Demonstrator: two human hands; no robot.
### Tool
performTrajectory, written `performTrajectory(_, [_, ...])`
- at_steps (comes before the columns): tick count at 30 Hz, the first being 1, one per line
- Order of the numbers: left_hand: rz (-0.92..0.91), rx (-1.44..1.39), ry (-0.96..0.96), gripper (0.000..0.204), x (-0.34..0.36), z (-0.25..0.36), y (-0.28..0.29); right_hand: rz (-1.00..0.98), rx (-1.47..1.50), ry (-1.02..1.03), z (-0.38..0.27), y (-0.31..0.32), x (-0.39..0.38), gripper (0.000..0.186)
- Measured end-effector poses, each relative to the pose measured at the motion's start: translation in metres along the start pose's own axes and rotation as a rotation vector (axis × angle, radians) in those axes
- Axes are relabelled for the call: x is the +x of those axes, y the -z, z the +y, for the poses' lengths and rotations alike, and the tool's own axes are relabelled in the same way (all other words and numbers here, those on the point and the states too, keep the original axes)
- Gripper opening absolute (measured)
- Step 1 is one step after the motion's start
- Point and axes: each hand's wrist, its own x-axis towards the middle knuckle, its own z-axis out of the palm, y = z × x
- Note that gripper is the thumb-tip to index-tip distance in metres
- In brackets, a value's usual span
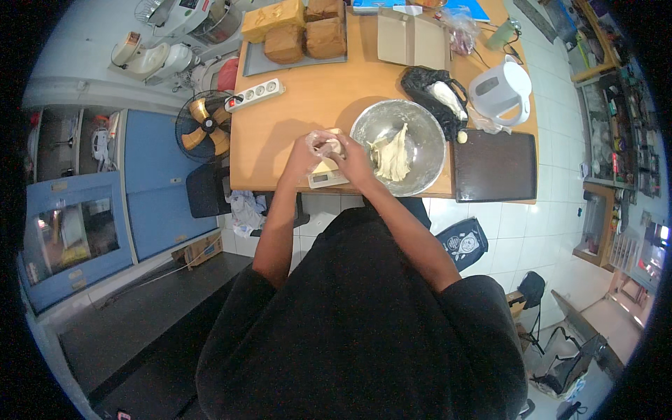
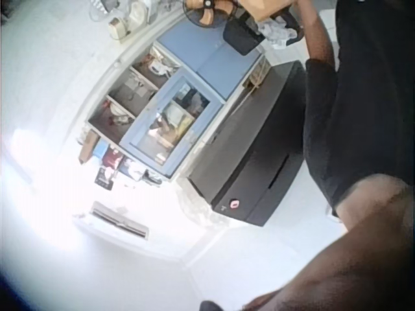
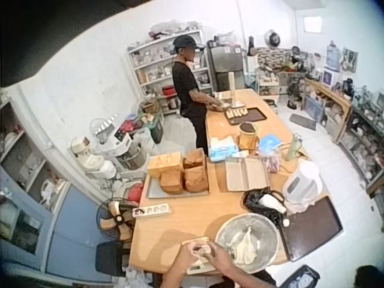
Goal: The person tears portions of dough from a bowl, weighs them on a digital scale, and rolls the dough into balls by hand.
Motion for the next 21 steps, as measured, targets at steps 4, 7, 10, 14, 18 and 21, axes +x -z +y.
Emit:
performTrajectory(4, [-0.107,0.105,0.072,0.016,-0.002,0.018,-0.017,0.024,-0.027,-0.057,0.01,0.023,-0.025,0.035])
performTrajectory(7, [-0.142,0.15,0.067,0.016,0.005,0.023,-0.034,0.12,-0.055,-0.061,0.023,0.039,-0.041,0.031])
performTrajectory(10, [-0.108,0.107,0.007,0.017,0.013,0.018,-0.05,0.112,-0.031,-0.184,0.027,0.054,-0.056,0.03])
performTrajectory(14, [-0.101,0.231,0.012,0.02,0.028,0.025,-0.075,0.177,-0.014,-0.244,0.034,0.072,-0.068,0.029])
performTrajectory(18, [0.141,0.311,-0.003,0.018,0.039,0.02,-0.09,0.263,-0.15,-0.208,0.049,0.08,-0.085,0.029])
performTrajectory(21, [0.075,0.241,-0.148,0.017,0.051,0.015,-0.084,0.277,0.004,-0.356,0.057,0.086,-0.1,0.033])
